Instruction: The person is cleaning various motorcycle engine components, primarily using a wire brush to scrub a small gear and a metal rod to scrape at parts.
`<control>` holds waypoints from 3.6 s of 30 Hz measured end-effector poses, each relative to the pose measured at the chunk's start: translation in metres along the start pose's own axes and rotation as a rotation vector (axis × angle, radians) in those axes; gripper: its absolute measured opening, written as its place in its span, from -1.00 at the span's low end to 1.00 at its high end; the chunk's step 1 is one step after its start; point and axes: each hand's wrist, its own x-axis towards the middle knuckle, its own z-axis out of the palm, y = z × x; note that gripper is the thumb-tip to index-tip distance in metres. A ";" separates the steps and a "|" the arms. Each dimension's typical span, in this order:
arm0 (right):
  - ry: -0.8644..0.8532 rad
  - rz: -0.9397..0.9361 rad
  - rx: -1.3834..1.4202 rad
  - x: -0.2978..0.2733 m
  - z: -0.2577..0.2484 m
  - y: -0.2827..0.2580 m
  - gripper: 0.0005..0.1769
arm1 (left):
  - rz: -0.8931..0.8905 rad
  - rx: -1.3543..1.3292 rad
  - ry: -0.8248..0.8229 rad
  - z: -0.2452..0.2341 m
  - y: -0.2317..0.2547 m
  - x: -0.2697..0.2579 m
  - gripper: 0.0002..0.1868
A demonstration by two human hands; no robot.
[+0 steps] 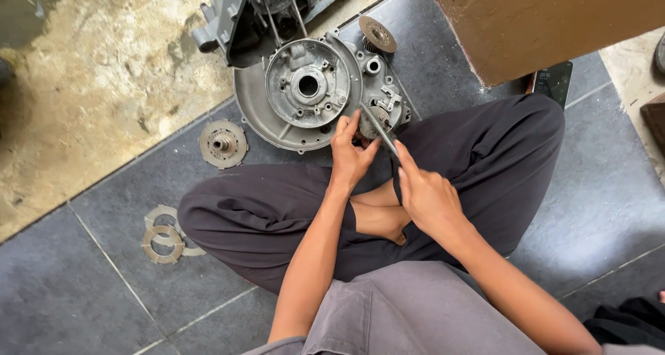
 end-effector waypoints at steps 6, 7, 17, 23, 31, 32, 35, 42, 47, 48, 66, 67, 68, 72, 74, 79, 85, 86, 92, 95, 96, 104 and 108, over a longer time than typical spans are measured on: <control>-0.039 0.088 0.209 -0.029 -0.028 0.013 -0.37 | 0.009 0.047 -0.025 -0.003 0.019 0.001 -0.28; 0.001 0.094 0.241 -0.029 -0.030 0.014 -0.40 | 0.010 0.054 -0.013 -0.002 0.018 0.001 -0.27; 0.074 -0.002 0.271 -0.016 -0.028 0.021 -0.43 | -0.090 -0.061 -0.019 -0.007 0.024 0.001 -0.37; 0.114 -0.053 0.251 -0.022 -0.024 0.017 -0.42 | -0.013 0.059 -0.080 -0.008 0.026 0.003 -0.32; 0.000 0.004 0.081 0.002 -0.031 -0.008 -0.41 | 0.035 0.017 -0.141 -0.014 0.041 0.004 -0.34; -0.020 0.015 0.032 0.008 -0.036 -0.013 -0.41 | 0.036 0.005 -0.150 -0.013 0.038 0.006 -0.34; -0.087 0.037 -0.062 0.016 -0.046 -0.022 -0.40 | 0.006 0.020 -0.167 -0.015 0.040 0.005 -0.29; -0.163 0.121 -0.038 -0.009 -0.052 -0.022 -0.39 | -0.019 0.019 -0.186 -0.019 0.055 0.001 -0.27; -0.155 0.172 -0.025 -0.013 -0.051 -0.025 -0.39 | -0.061 0.029 -0.179 -0.015 0.044 -0.004 -0.36; -0.157 0.172 -0.024 -0.014 -0.050 -0.025 -0.39 | -0.063 0.030 -0.179 -0.017 0.044 -0.002 -0.36; -0.055 0.123 0.166 -0.015 -0.036 -0.014 -0.42 | 0.013 0.033 -0.171 -0.015 0.035 0.006 -0.22; -0.035 0.112 0.180 -0.016 -0.034 -0.011 -0.42 | 0.016 0.047 -0.164 -0.014 0.035 0.006 -0.22; -0.016 0.101 0.194 -0.016 -0.032 -0.008 -0.42 | 0.020 0.062 -0.156 -0.014 0.035 0.006 -0.21; 0.011 0.082 0.205 -0.018 -0.029 -0.006 -0.43 | 0.002 0.079 -0.166 -0.015 0.040 0.006 -0.26; 0.022 0.072 0.220 -0.018 -0.028 -0.007 -0.42 | -0.014 0.055 -0.177 -0.015 0.040 0.005 -0.18; 0.021 0.028 0.198 -0.016 -0.021 -0.009 -0.42 | -0.050 0.026 -0.171 -0.013 0.031 0.002 -0.26; 0.116 -0.125 0.138 0.012 -0.005 -0.014 -0.42 | -0.002 0.044 -0.197 -0.014 0.031 0.000 -0.22; 0.158 -0.174 0.131 0.020 -0.002 -0.015 -0.43 | -0.007 0.039 -0.196 -0.015 0.031 0.000 -0.22; 0.224 -0.173 0.081 0.014 0.017 -0.012 -0.42 | -0.002 0.027 -0.186 -0.013 0.026 -0.002 -0.22; 0.208 -0.127 0.058 -0.003 0.022 -0.002 -0.42 | 0.018 0.066 -0.213 -0.016 0.030 0.000 -0.18; 0.210 -0.124 0.058 0.000 0.021 -0.004 -0.42 | 0.019 0.065 -0.217 -0.017 0.031 0.001 -0.18; 0.252 -0.196 0.050 0.027 0.014 -0.011 -0.44 | 0.011 0.043 -0.216 -0.018 0.030 0.001 -0.23; 0.227 -0.158 0.064 -0.001 0.020 -0.004 -0.42 | 0.008 0.020 -0.196 -0.019 0.026 0.001 -0.21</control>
